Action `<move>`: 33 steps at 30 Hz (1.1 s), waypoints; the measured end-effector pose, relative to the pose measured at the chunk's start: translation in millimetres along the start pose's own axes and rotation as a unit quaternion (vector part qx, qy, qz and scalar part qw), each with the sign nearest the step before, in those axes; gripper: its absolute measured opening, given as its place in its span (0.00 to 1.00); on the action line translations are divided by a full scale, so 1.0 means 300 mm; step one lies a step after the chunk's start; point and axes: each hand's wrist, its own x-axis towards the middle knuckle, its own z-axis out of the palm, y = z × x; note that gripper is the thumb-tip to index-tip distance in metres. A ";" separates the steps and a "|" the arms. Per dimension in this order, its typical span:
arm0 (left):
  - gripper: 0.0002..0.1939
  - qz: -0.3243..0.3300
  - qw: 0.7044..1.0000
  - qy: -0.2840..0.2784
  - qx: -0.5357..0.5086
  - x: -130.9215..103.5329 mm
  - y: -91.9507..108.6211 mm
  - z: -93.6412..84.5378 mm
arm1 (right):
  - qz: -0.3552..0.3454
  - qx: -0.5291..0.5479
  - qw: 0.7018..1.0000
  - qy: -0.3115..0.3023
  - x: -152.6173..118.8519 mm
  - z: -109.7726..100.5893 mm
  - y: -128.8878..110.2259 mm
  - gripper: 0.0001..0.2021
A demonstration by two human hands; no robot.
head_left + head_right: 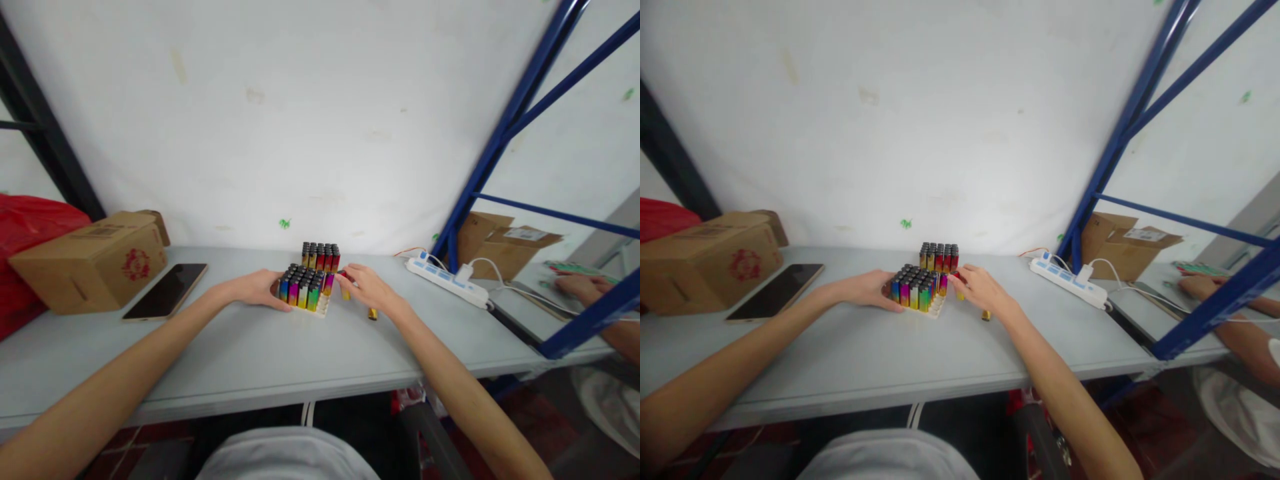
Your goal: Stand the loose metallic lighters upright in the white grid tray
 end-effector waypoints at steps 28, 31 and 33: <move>0.40 -0.024 0.999 0.013 0.034 -0.003 0.027 0.000 | 0.043 0.005 0.996 -0.077 0.035 0.075 -0.015 0.26; 0.40 -0.029 0.999 0.016 0.040 -0.004 0.025 0.000 | 0.043 0.006 0.994 -0.100 0.035 0.072 -0.022 0.25; 0.39 -0.021 0.999 0.012 0.026 -0.005 0.023 0.000 | 0.041 0.028 0.990 -0.129 0.023 0.036 -0.011 0.26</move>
